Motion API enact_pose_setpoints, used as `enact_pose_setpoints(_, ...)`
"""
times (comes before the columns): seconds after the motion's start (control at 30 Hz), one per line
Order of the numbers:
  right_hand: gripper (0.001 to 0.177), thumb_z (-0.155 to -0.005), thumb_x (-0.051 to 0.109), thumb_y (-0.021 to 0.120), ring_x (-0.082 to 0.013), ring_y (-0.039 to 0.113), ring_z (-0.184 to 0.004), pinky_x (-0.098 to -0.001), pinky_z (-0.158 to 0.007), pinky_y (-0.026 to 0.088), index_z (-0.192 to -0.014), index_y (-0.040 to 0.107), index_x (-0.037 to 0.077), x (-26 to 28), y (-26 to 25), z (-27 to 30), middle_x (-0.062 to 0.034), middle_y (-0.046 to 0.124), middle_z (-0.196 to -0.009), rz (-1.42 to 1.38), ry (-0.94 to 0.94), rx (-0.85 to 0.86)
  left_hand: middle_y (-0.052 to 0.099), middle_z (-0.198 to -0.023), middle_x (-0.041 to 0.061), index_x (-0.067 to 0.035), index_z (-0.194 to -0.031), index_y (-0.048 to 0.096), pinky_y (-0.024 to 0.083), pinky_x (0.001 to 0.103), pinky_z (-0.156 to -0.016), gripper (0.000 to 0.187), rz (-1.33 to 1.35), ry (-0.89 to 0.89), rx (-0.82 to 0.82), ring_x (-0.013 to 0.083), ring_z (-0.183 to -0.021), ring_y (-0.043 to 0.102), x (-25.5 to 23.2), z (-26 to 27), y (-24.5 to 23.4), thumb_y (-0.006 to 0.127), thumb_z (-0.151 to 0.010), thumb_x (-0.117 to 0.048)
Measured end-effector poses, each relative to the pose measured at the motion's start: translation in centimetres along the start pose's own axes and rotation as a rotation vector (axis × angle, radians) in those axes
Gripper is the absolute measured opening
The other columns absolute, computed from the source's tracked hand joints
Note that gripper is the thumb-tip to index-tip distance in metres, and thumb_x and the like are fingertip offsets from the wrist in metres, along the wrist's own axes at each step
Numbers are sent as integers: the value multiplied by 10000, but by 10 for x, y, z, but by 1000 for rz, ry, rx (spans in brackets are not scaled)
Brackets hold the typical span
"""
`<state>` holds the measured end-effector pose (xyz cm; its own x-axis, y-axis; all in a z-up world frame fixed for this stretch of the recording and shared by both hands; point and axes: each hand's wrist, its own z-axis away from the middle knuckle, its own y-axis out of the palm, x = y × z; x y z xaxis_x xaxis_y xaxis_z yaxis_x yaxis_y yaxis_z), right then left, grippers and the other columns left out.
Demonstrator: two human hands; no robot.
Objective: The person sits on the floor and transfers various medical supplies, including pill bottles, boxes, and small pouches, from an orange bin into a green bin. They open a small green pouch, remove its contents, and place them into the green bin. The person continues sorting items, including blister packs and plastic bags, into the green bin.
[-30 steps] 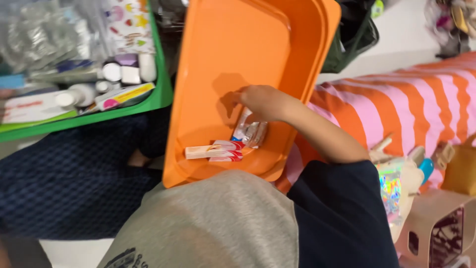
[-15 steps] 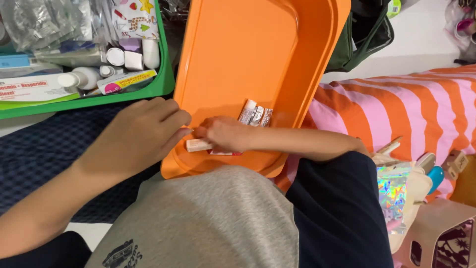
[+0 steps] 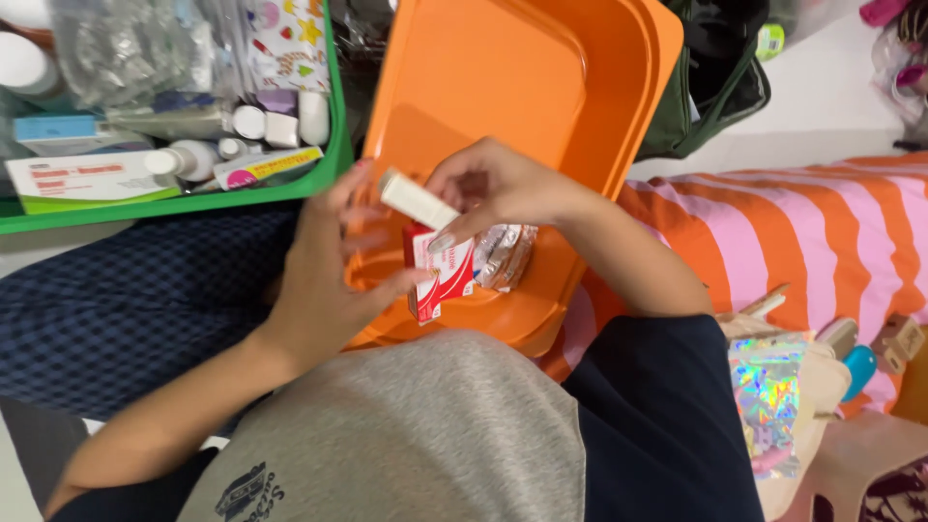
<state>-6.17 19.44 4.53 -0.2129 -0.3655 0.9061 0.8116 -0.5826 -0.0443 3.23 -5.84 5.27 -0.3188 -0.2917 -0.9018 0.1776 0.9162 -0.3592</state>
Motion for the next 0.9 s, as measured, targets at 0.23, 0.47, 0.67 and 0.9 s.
enact_pose_setpoints(0.23, 390, -868, 2, 847, -129, 697, -1019, -310, -960, 572, -1227, 695, 5, 36, 26, 14, -66, 719, -1107, -36, -276, -342, 691, -1259, 159, -101, -1570, 278, 623, 348, -935, 867, 708, -347, 39, 222, -1109, 729, 1, 9, 4, 784, -868, -44)
enact_pose_setpoints(0.47, 387, -945, -36, 779, -191, 701, -1136, -367, -1088, 553, -1304, 639, -7, 44, 28, 22, -112, 718, -1197, -261, -469, -516, 589, -1397, 158, -38, -1473, 375, 582, 321, -958, 628, 942, -261, -270, 195, -1229, 653, 19, 13, 1, 689, -942, 79)
enact_pose_setpoints(0.67, 425, -867, -13, 783, -155, 616, -1028, -340, -947, 550, -1221, 560, 64, 38, 35, 27, -40, 606, -1072, -454, -445, -422, 614, -1242, 197, -57, -1317, 396, 641, 360, -843, 450, 1259, -384, -512, 208, -1033, 714, 18, 5, 5, 675, -972, 22)
enact_pose_setpoints(0.9, 478, -898, 71, 858, -97, 533, -902, -264, -864, 483, -1293, 588, 61, 4, 43, 18, 7, 533, -937, -396, -359, -348, 546, -1319, 116, -77, -1291, 385, 638, 339, -923, 575, 894, 31, -531, 201, -1146, 692, 15, 5, 21, 833, -945, 20)
